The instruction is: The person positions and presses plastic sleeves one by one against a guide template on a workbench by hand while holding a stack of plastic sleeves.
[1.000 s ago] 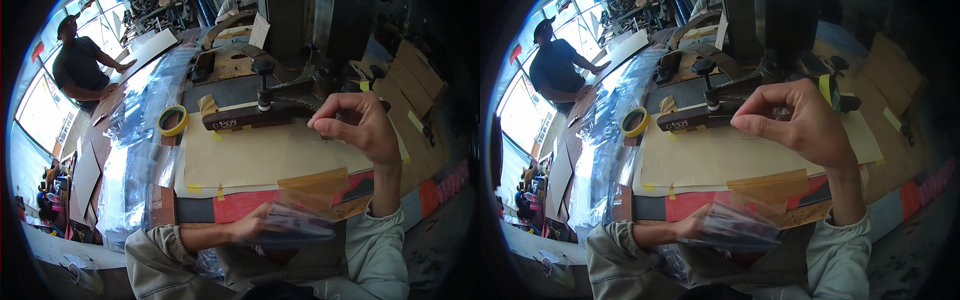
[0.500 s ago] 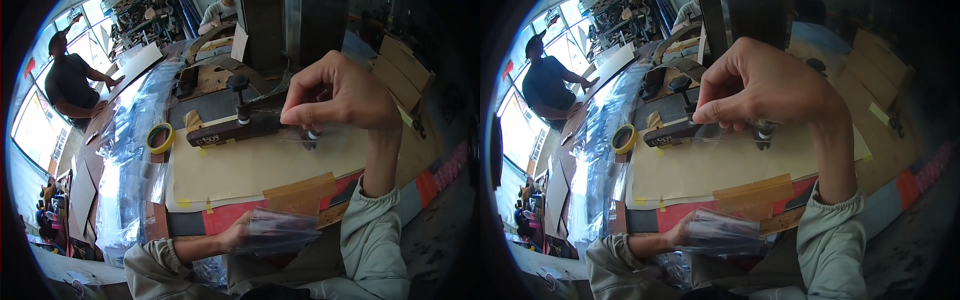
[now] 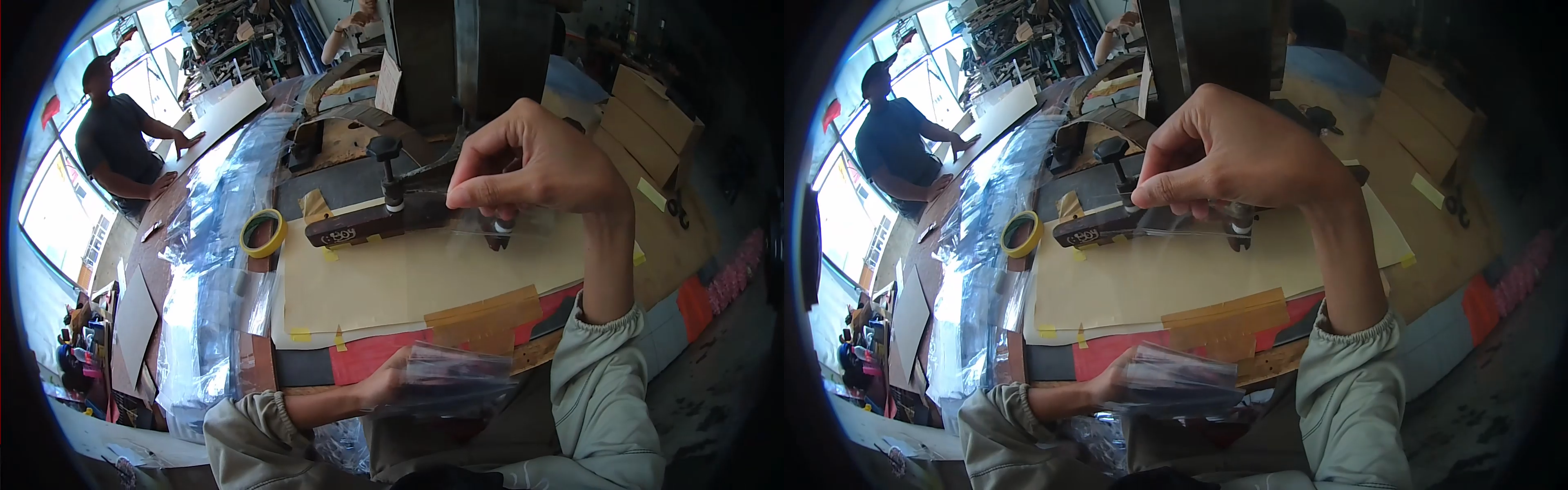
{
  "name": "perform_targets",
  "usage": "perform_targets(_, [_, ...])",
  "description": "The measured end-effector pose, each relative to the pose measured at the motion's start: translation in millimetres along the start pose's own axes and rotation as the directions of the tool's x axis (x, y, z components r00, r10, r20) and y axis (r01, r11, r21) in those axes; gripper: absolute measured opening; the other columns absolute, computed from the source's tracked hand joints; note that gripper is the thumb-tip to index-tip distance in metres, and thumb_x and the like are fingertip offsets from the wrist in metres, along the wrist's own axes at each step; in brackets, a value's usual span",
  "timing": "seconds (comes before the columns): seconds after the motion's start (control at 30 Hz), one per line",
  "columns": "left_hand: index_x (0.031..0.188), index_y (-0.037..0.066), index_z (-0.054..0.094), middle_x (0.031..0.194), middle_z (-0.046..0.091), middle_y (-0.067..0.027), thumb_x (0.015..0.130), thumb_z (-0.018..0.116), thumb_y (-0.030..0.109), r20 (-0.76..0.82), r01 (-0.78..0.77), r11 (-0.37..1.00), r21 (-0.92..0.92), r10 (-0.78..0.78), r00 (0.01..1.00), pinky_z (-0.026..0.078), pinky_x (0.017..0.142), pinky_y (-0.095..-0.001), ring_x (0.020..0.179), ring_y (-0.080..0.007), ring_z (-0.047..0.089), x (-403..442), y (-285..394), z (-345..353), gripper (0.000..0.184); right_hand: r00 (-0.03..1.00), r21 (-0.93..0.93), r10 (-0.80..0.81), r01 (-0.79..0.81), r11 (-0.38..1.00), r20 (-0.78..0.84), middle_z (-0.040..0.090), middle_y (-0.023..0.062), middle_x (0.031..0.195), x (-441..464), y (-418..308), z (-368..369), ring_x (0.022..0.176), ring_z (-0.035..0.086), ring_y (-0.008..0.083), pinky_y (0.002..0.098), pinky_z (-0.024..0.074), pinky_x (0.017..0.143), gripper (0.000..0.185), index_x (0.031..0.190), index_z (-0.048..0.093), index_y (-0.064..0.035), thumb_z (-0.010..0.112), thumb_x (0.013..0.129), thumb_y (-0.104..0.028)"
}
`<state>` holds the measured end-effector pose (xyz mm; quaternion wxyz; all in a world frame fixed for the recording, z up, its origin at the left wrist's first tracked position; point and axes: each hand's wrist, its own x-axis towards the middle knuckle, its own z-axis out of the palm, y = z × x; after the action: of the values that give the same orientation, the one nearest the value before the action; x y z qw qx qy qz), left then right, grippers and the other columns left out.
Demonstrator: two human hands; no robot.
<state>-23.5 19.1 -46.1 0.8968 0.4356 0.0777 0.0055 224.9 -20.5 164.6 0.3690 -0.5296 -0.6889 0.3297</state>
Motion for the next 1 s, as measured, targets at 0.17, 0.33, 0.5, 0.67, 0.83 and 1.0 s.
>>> perform_targets(0.17, [0.123,0.002,0.043,0.121,0.053,-0.0126,0.086,0.056,0.011,-0.036,0.006,1.000,-0.010,-0.006,0.999,0.044,0.094,-0.0342,0.108,-0.0198,0.054,-0.2,-4.2,-1.5,0.040,1.000,0.011,-0.012,0.012,1.000,0.025,0.055,0.0015,0.055,0.6,3.2,-2.6,0.047,0.050,0.0050,0.0200,0.0384,0.044,0.020,0.076,0.065,0.0041,0.070,0.077,-0.015])
perform_targets(0.33, [0.126,0.000,0.047,0.125,0.052,-0.0114,0.087,0.053,0.012,0.094,0.029,0.994,0.102,-0.039,0.995,0.038,0.099,-0.0293,0.114,-0.0166,0.049,4.4,5.2,8.8,0.042,0.998,0.032,0.045,-0.046,0.998,0.032,0.060,0.0046,0.061,-1.0,0.0,-0.7,0.050,0.055,0.0067,0.0192,0.0432,0.044,0.013,0.075,0.065,0.0039,0.070,0.076,-0.008])
perform_targets(0.5, [0.121,-0.001,0.052,0.124,0.053,-0.0126,0.087,0.058,0.013,0.168,0.023,0.947,0.321,-0.081,0.982,0.038,0.097,-0.0289,0.114,-0.0167,0.049,9.0,-15.6,-0.9,0.037,0.995,0.024,0.010,-0.012,1.000,0.100,0.060,0.0044,0.060,-2.9,-0.9,8.9,0.049,0.056,0.0070,0.0196,0.0432,0.044,0.013,0.073,0.064,0.0038,0.069,0.077,-0.008])
perform_targets(0.67, [0.119,0.000,0.055,0.125,0.052,-0.0145,0.089,0.055,0.014,0.245,0.014,0.940,0.340,-0.102,0.964,0.035,0.099,-0.0332,0.116,-0.0208,0.048,-10.0,33.6,45.2,0.034,0.988,0.019,-0.006,0.003,1.000,0.155,0.059,0.0052,0.058,-8.6,-12.4,17.5,0.048,0.055,0.0072,0.0194,0.0418,0.043,0.014,0.073,0.063,0.0042,0.069,0.078,-0.008])
perform_targets(0.83, [0.140,0.001,0.017,0.129,0.045,-0.0167,0.086,0.053,0.010,0.517,-0.309,0.874,0.375,0.079,0.853,0.036,0.100,-0.0345,0.118,-0.0216,0.046,-4.3,31.6,43.6,0.065,0.992,0.078,-0.018,0.008,0.997,0.126,0.058,0.0057,0.057,-14.6,-17.5,19.7,0.045,0.054,0.0083,0.0196,0.0420,0.042,0.014,0.073,0.060,0.0039,0.066,0.080,-0.006])
perform_targets(1.0, [0.143,0.012,-0.013,0.134,0.039,-0.0178,0.087,0.051,0.009,0.272,-0.159,0.971,0.179,0.106,0.956,0.033,0.103,-0.0376,0.123,-0.0259,0.041,4.8,27.7,46.5,0.085,0.994,0.215,-0.071,0.053,0.975,0.079,0.059,0.0057,0.057,-14.8,-12.2,17.7,0.047,0.056,0.0094,0.0205,0.0449,0.044,0.012,0.077,0.057,0.0023,0.062,0.083,-0.006])
